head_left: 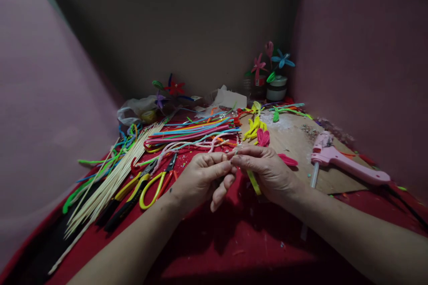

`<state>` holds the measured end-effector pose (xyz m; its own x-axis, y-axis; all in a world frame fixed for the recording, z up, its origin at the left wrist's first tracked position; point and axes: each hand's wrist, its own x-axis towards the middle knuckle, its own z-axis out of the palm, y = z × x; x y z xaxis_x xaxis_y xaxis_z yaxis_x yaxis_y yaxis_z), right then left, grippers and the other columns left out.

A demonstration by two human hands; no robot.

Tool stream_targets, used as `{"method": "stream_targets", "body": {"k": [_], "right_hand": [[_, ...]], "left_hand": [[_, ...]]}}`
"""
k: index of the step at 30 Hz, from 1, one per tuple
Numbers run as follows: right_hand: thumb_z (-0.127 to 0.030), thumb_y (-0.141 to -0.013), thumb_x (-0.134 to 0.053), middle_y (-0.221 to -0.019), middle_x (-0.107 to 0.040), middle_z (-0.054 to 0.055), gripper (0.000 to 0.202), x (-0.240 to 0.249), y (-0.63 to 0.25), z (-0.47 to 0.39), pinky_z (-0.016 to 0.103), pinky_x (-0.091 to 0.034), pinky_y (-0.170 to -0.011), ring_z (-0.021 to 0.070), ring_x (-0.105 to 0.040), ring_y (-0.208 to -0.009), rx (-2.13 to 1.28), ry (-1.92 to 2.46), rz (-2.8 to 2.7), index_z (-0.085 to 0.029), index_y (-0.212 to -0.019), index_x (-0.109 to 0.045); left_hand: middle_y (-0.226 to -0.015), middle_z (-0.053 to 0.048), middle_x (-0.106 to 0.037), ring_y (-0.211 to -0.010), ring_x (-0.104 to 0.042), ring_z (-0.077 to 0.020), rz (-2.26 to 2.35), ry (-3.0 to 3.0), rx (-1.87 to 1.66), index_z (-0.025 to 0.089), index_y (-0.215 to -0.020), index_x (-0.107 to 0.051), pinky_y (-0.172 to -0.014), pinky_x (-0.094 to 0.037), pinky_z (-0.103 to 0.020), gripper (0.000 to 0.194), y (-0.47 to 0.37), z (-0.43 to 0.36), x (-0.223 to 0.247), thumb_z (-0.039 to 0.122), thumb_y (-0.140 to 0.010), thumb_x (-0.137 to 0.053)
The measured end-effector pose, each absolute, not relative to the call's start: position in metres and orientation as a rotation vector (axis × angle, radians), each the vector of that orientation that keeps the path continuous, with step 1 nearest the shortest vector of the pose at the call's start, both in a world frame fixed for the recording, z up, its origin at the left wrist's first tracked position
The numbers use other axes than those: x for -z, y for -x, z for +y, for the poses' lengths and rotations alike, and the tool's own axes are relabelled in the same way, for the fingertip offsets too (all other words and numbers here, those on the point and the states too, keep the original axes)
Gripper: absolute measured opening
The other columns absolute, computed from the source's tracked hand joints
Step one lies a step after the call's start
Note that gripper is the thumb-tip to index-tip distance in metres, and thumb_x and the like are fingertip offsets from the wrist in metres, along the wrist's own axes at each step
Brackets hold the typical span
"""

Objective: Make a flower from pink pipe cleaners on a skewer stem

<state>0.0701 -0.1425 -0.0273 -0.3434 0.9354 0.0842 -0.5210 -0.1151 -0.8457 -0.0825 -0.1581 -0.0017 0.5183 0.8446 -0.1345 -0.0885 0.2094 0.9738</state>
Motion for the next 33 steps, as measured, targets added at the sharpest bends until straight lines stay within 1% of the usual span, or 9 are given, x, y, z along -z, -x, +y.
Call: {"method": "stream_targets", "body": {"k": [4,7,12,16,21,24,27,31,33], "right_hand": [[-0.021,-0.062,-0.073,-0.067,-0.066,-0.002,0.005,0.0253,-0.0697,-0.1429,0.021,-0.043,-0.063,0.0081,-0.058,-0.062,-1.613,0.631,-0.999,-0.02,-0.067,-0.07],[-0.023,-0.063,-0.073,-0.071,-0.067,-0.001,0.006,0.0256,-0.0688,-0.1433,0.022,-0.043,-0.066,0.0096,-0.058,-0.067,-1.587,0.658,-1.009,-0.02,-0.068,-0.071],[-0.029,-0.07,-0.067,-0.071,-0.066,-0.001,0.012,0.0272,-0.0717,-0.1444,0.022,-0.04,-0.061,0.0099,-0.056,-0.065,-1.623,0.631,-1.121,-0.021,-0.078,-0.072],[-0.025,-0.065,-0.072,-0.074,-0.068,0.0,0.014,0.0263,-0.0733,-0.1432,0.022,-0.039,-0.059,0.0097,-0.056,-0.064,-1.627,0.677,-1.088,-0.021,-0.078,-0.072],[-0.018,-0.056,-0.076,-0.064,-0.066,-0.001,0.016,0.022,-0.0714,-0.1402,0.021,-0.039,-0.057,0.0081,-0.056,-0.058,-1.786,0.66,-0.924,-0.019,-0.072,-0.071],[-0.017,-0.057,-0.074,-0.063,-0.065,-0.001,0.017,0.0203,-0.0714,-0.1395,0.02,-0.04,-0.057,0.0077,-0.057,-0.058,-1.914,0.571,-0.933,-0.017,-0.074,-0.071],[-0.018,-0.06,-0.073,-0.059,-0.063,-0.001,0.009,0.0229,-0.072,-0.1389,0.018,-0.037,-0.052,0.0059,-0.053,-0.053,-1.88,0.563,-0.991,-0.015,-0.067,-0.069],[-0.021,-0.063,-0.071,-0.061,-0.062,-0.001,0.008,0.0283,-0.0715,-0.1384,0.02,-0.039,-0.053,0.0075,-0.053,-0.054,-1.756,0.614,-1.001,-0.016,-0.068,-0.069],[-0.023,-0.063,-0.071,-0.064,-0.063,0.0,0.009,0.0293,-0.0707,-0.139,0.022,-0.04,-0.054,0.009,-0.054,-0.056,-1.697,0.653,-1.012,-0.017,-0.07,-0.07]], "left_hand": [[-0.059,0.002,-0.056,-0.04,-0.051,-0.0056,1.015,-1.424,-0.893,0.012,-0.075,-0.054,-0.04,-0.042,-0.017,0.013,0.0769,-0.1616,0.0003,0.024,-0.079,-0.055],[-0.056,0.003,-0.054,-0.044,-0.052,-0.0064,1.129,-1.528,-0.98,0.012,-0.073,-0.054,-0.045,-0.043,-0.018,0.012,0.0734,-0.1639,0.0002,0.023,-0.079,-0.056],[-0.058,0.003,-0.055,-0.038,-0.05,-0.0065,0.985,-1.327,-0.977,0.013,-0.072,-0.053,-0.036,-0.041,-0.018,0.016,0.0757,-0.1616,0.0008,0.026,-0.08,-0.054],[-0.058,0.002,-0.056,-0.034,-0.051,-0.0064,0.848,-1.195,-0.964,0.012,-0.071,-0.054,-0.031,-0.04,-0.016,0.014,0.0784,-0.1591,0.0016,0.023,-0.08,-0.055],[-0.055,0.003,-0.056,-0.028,-0.046,-0.0046,0.734,-1.068,-0.914,0.012,-0.071,-0.055,-0.025,-0.035,-0.013,0.012,0.0803,-0.1579,0.0036,0.02,-0.081,-0.053],[-0.051,0.003,-0.054,-0.023,-0.039,-0.0035,0.672,-0.977,-0.816,0.012,-0.073,-0.055,-0.021,-0.033,-0.014,0.015,0.0822,-0.1574,0.0041,0.021,-0.083,-0.049],[-0.049,0.003,-0.054,-0.023,-0.038,-0.0042,0.655,-0.978,-0.753,0.012,-0.076,-0.056,-0.021,-0.034,-0.015,0.016,0.0823,-0.1575,0.0031,0.023,-0.084,-0.046],[-0.061,0.0,-0.058,-0.037,-0.052,-0.0089,0.814,-1.214,-0.851,0.012,-0.079,-0.056,-0.035,-0.045,-0.022,0.019,0.0775,-0.1594,0.0015,0.03,-0.082,-0.05],[-0.062,0.001,-0.057,-0.044,-0.054,-0.0092,1.027,-1.414,-0.973,0.013,-0.079,-0.057,-0.044,-0.046,-0.022,0.017,0.0754,-0.1611,0.003,0.03,-0.078,-0.056]]}}
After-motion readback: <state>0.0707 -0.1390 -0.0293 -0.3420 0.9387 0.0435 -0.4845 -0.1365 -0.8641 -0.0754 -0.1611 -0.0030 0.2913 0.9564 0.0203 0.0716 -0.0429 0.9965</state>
